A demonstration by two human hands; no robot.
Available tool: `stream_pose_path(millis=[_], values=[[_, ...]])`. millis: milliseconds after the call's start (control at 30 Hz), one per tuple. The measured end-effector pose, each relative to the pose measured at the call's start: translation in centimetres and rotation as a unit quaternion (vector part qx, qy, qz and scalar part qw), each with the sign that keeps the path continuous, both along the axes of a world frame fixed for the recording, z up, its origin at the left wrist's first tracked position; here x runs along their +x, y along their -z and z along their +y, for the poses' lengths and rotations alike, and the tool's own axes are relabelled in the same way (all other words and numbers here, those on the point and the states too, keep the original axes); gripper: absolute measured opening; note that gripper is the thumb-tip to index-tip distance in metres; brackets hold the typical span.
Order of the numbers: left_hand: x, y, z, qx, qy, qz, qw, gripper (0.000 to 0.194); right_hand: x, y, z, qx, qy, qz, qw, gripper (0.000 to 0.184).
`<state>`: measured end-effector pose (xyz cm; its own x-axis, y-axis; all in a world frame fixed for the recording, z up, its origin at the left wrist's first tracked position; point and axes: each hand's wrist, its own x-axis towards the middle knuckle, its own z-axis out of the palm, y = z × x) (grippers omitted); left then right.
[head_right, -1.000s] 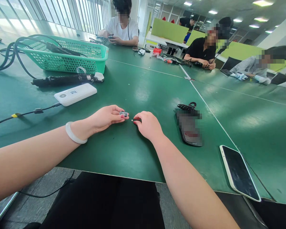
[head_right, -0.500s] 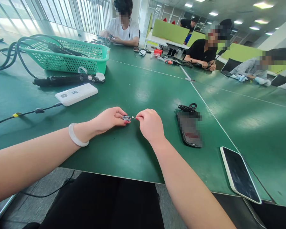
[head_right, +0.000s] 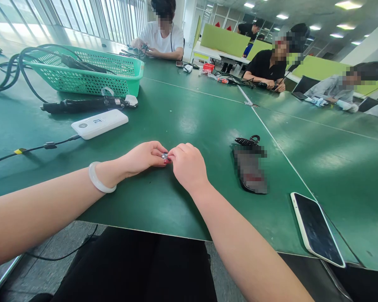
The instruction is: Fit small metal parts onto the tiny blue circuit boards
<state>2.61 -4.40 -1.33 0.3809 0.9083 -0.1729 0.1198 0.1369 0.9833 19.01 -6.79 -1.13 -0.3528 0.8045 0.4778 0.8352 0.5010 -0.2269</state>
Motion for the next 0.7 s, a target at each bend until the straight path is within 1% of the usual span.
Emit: stream_pose_path(millis=[233, 500, 567, 700], values=[[-0.05, -0.07, -0.12, -0.007, 0.000, -0.006, 1.000, 0.025, -0.01, 0.07, -0.09, 0.002, 0.005, -0.003, 1.000, 0.019], [0.04, -0.22, -0.12, -0.030, -0.008, -0.032, 0.999, 0.027, 0.29, -0.13, -0.22, 0.009, 0.004, 0.028, 1.000, 0.021], [0.09, -0.30, -0.16, -0.041, -0.015, -0.051, 0.998, 0.027, 0.50, -0.16, -0.27, 0.001, 0.008, 0.047, 0.999, 0.021], [0.11, -0.41, -0.17, -0.046, -0.020, -0.074, 0.996, 0.026, 0.78, -0.02, -0.28, -0.038, 0.016, 0.062, 0.997, 0.016]])
